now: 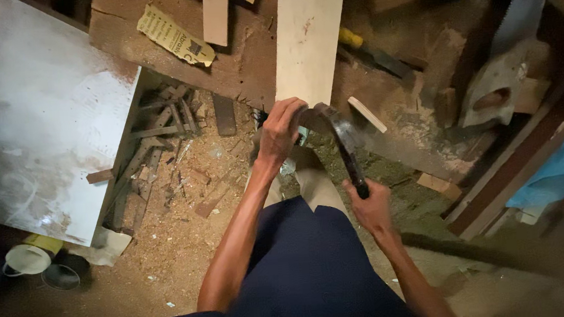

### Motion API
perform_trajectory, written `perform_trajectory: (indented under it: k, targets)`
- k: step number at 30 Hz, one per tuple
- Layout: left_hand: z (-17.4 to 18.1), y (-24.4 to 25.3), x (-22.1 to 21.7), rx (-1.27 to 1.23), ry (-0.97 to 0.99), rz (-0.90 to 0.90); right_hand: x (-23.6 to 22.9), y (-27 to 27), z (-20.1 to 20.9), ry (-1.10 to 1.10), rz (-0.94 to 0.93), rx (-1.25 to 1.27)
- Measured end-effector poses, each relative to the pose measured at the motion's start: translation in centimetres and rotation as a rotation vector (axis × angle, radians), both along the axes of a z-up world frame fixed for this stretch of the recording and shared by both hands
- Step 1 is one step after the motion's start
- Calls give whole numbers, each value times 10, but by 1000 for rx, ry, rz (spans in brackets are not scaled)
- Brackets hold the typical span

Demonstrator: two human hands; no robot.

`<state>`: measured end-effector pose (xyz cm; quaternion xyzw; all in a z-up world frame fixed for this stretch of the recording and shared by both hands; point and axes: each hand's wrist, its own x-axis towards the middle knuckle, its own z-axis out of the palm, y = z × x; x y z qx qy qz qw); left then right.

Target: The person assembles a small wooden box by hammering nails into a rectangular plank and attaching a smaller wooden piece. The person repeatedly hammers nails, adjusts the wood, and secures the components together on a cluttered workbench.

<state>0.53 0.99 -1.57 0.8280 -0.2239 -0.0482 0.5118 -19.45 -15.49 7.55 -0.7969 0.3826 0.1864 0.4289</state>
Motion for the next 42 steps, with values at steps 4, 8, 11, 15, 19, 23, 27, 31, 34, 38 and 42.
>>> perform_trajectory:
  k: [4,8,11,15,19,23,27,31,34,38,42]
  targets:
    - [0,-1,-1,15,2,13,0,5,-4,-36,14,2]
    - [-1,1,-3,-14,32,11,-2,7,-10,-93,38,-24]
    - [-5,0,-4,21,-22,7,-2,7,-15,-108,81,-36]
    - [-5,0,-5,12,-24,14,1,6,-10,-5,22,24]
    - [-1,2,-3,21,19,14,-1,6,-8,-116,21,-10]
    - [6,3,-1,210,-36,17,-6,4,-2,-59,20,-60]
    - [1,6,7,172,-180,-33,-3,7,-6,-36,-32,-23]
    - [-5,7,8,130,-189,-75,0,10,-5,-23,-14,-25]
    - [-5,8,10,143,-185,-88,4,13,-5,-58,-19,-16]
    - [-4,9,11,86,-161,-88,4,12,-2,-65,-15,-19]
    - [-6,8,11,99,-178,-84,6,13,-3,-66,23,-49]
